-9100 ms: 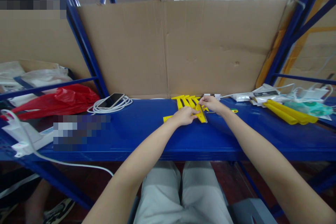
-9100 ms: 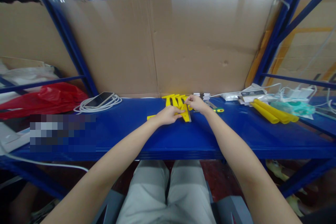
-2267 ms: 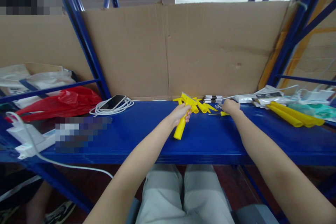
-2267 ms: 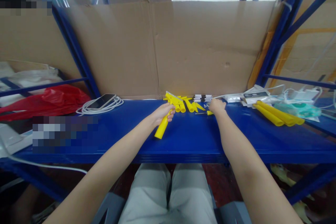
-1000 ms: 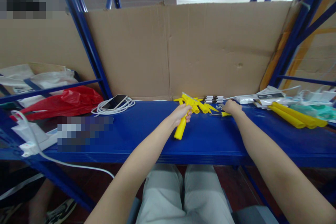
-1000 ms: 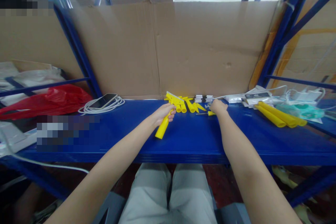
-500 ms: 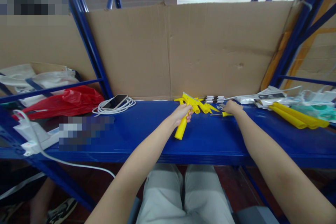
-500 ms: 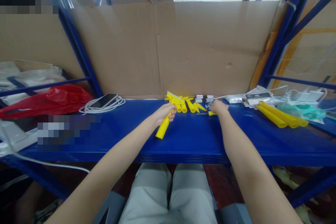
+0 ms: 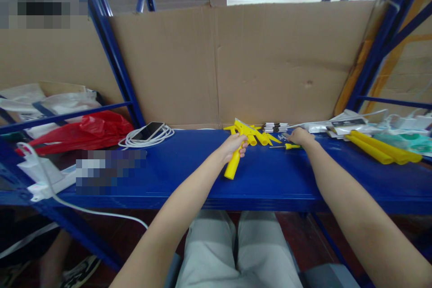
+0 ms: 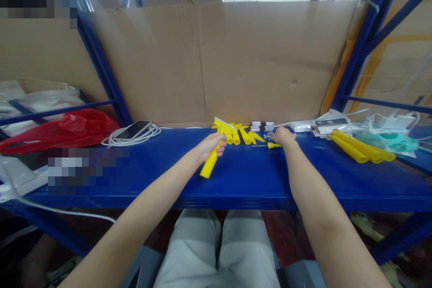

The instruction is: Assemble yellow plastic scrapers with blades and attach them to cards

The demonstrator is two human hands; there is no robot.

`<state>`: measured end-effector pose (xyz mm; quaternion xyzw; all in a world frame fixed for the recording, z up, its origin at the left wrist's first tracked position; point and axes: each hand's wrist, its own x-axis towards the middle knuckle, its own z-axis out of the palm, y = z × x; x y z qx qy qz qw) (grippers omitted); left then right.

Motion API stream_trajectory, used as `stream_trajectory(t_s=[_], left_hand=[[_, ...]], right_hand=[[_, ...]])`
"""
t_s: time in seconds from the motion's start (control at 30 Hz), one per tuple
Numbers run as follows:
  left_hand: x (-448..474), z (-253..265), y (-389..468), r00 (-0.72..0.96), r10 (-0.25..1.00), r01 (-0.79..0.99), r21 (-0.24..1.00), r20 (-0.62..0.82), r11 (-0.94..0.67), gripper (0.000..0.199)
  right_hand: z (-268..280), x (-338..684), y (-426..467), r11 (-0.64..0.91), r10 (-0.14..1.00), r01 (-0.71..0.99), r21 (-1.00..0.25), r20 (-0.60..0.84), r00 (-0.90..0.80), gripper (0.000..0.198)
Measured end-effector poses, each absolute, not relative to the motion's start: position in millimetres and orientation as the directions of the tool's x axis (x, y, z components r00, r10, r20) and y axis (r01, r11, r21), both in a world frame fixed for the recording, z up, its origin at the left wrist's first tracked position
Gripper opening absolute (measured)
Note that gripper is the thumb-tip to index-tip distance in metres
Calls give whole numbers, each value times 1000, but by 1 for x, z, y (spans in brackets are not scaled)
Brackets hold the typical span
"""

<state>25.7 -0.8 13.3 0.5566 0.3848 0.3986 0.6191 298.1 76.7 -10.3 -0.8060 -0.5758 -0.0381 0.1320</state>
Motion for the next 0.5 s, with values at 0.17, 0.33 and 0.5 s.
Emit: stream_trajectory(t_s=[0.17,0.33,0.5], left_hand=[[25,13,0,384,923,-59,996,-39,67,17],[25,14,-1,379,924,-65,995,-45,75,16],[26,15,-3,376,925,-68,994,-51,82,17]], right_hand=[[-2,278,64,-361,909,927,-103,183,375,50],[-1,273,62,-358,911,929,-89,183,369,46],[0,273,61,-353,923,930,-98,127,364,47]])
